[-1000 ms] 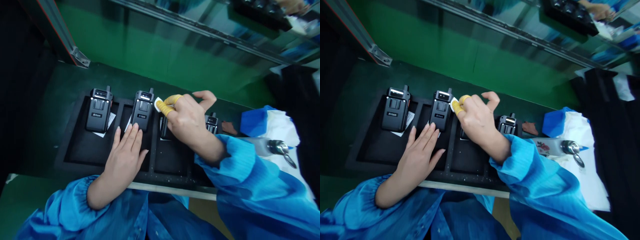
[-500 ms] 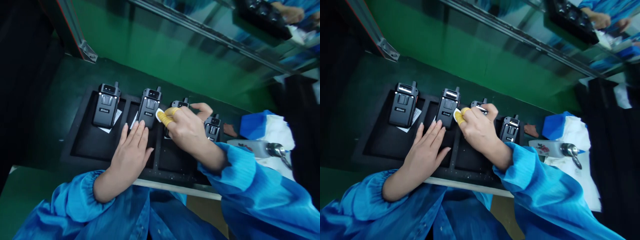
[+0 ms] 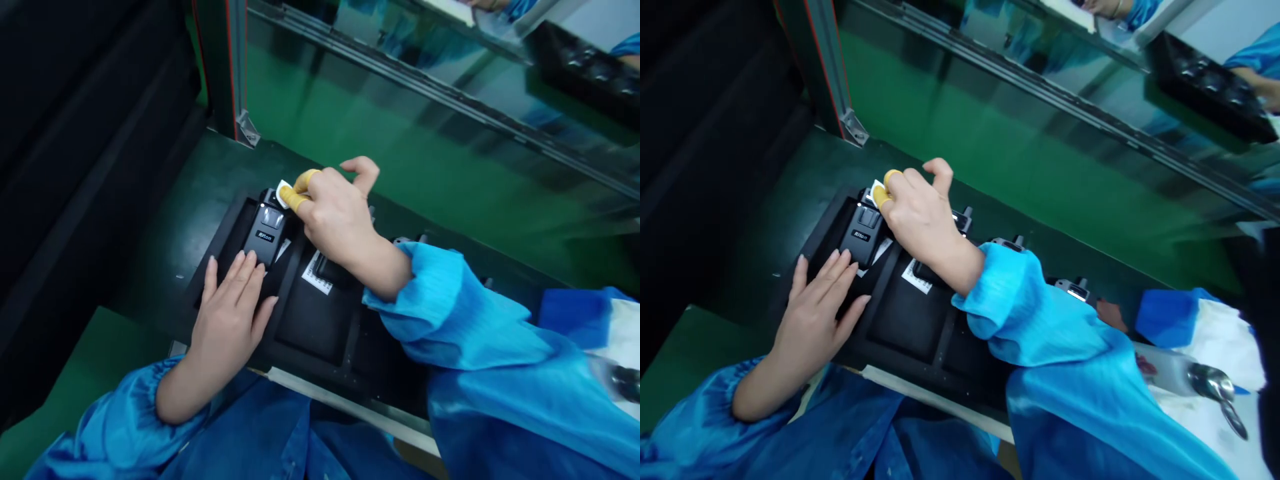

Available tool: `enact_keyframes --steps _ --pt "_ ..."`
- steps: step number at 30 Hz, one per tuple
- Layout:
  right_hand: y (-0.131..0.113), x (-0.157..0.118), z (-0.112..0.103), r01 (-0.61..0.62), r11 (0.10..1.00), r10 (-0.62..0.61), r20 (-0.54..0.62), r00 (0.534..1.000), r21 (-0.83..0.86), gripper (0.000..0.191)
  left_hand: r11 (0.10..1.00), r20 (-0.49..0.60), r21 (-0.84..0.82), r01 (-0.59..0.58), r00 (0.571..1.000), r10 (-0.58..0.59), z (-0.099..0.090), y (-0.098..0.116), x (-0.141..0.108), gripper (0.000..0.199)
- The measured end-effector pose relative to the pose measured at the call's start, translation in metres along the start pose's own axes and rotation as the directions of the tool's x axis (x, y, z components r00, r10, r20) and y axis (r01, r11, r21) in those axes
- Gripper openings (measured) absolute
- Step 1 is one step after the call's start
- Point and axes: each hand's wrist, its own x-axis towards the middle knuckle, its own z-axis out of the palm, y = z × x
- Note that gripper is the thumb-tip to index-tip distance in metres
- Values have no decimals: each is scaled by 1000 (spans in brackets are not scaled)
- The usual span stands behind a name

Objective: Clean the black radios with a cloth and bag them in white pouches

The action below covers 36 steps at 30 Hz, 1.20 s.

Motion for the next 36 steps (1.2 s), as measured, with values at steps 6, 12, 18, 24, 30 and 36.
enact_keyframes --steps 6,12,18,24,30,36 --pt "-2 9 8 96 993 -94 32 995 -66 43 1000 19 -4 4 1000 -4 2 1 0 31" --pt "22 -19 10 121 974 -141 -92 986 -189 49 999 8 -32 13 1000 -13 2 1 1 32" --pt "1 -28 -1 91 995 -95 -121 988 -36 42 999 -8 -37 13 1000 -13 3 1 1 31" --pt "-32 -26 7 314 949 -316 -51 948 -30 34 999 -15 -50 14 1000 -15 4 0 -1 33" --pt "-10 -52 -9 220 975 -220 23 975 -11 35 999 1 -34 21 1000 -21 5 -2 -2 34" --pt "44 -133 -59 -328 945 328 -68 942 9 31 999 -33 -47 -12 999 10 6 -8 -6 39"
